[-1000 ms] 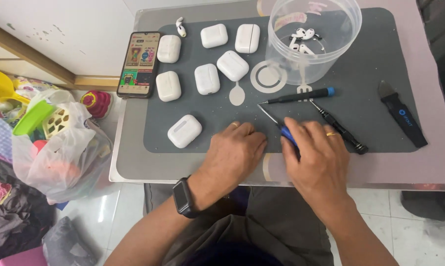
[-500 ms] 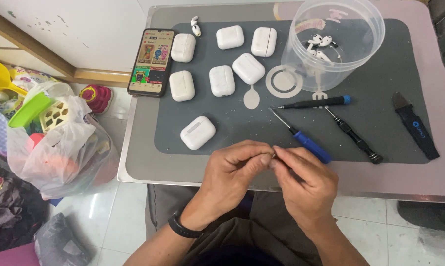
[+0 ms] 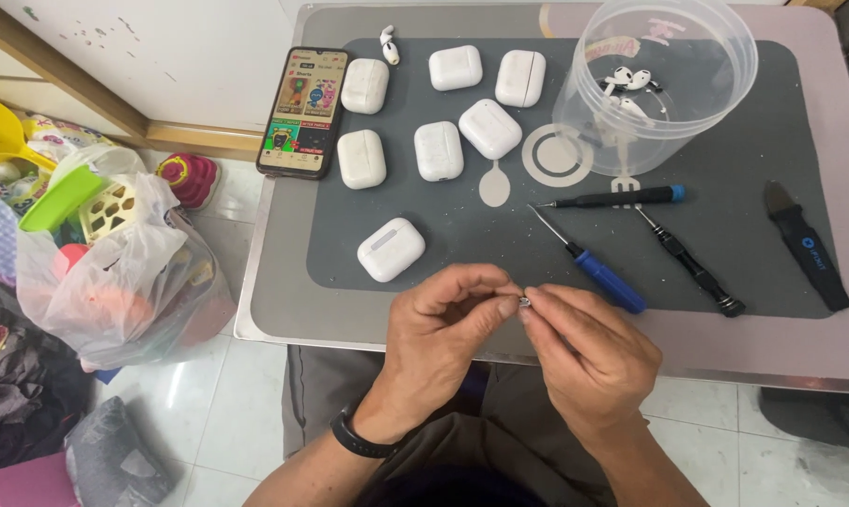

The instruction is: Securing internal circuitry and components within an earbud charging case using precision tools.

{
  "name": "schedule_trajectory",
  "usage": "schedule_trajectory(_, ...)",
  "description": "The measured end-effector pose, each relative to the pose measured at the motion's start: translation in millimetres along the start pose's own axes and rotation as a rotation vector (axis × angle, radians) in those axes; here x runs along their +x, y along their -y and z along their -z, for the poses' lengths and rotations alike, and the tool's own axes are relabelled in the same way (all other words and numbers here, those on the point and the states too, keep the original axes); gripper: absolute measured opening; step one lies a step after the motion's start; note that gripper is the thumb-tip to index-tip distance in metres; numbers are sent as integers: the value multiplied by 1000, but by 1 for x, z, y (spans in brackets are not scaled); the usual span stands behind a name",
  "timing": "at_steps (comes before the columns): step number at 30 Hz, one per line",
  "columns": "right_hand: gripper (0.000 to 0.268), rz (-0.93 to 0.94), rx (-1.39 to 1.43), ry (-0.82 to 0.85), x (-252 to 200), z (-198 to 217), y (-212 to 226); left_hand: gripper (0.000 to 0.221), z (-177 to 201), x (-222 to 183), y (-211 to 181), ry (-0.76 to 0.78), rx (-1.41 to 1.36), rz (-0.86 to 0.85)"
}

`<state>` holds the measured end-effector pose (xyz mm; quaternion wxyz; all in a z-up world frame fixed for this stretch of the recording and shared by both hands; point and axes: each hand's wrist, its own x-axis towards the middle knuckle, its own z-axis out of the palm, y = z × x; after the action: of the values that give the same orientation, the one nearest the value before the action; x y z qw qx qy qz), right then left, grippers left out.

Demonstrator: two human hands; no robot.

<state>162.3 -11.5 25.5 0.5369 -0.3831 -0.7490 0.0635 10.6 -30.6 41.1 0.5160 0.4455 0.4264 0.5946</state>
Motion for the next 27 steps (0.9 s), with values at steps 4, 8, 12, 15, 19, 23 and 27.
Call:
schedule_trajectory(4, 11, 38, -17, 20, 1, 1, -1, 12, 0, 2, 3, 2, -80, -18)
schedule_trajectory(8, 9, 17, -10, 47, 3, 3, 0, 10, -1, 3, 3, 12, -127, 32)
schedule_trajectory(12, 12, -28, 10, 54, -2, 4, -2, 12, 0, 0, 2, 21, -125, 44)
schedule_trajectory(15, 11, -57, 20, 75, 1, 7, 0, 13, 1, -2, 6, 30, -128, 27)
schedule_trajectory(19, 13, -134, 69, 110, 5, 12, 3, 17, 4, -6, 4, 28, 24, -7)
schedule_trajectory(23, 12, -179, 120, 161, 8, 16, 6, 12, 4, -6, -2, 89, 552, -364)
schedule_trajectory(27, 4, -367, 294, 229, 12, 18, 10, 11, 10, -1, -10, 194, 519, -399)
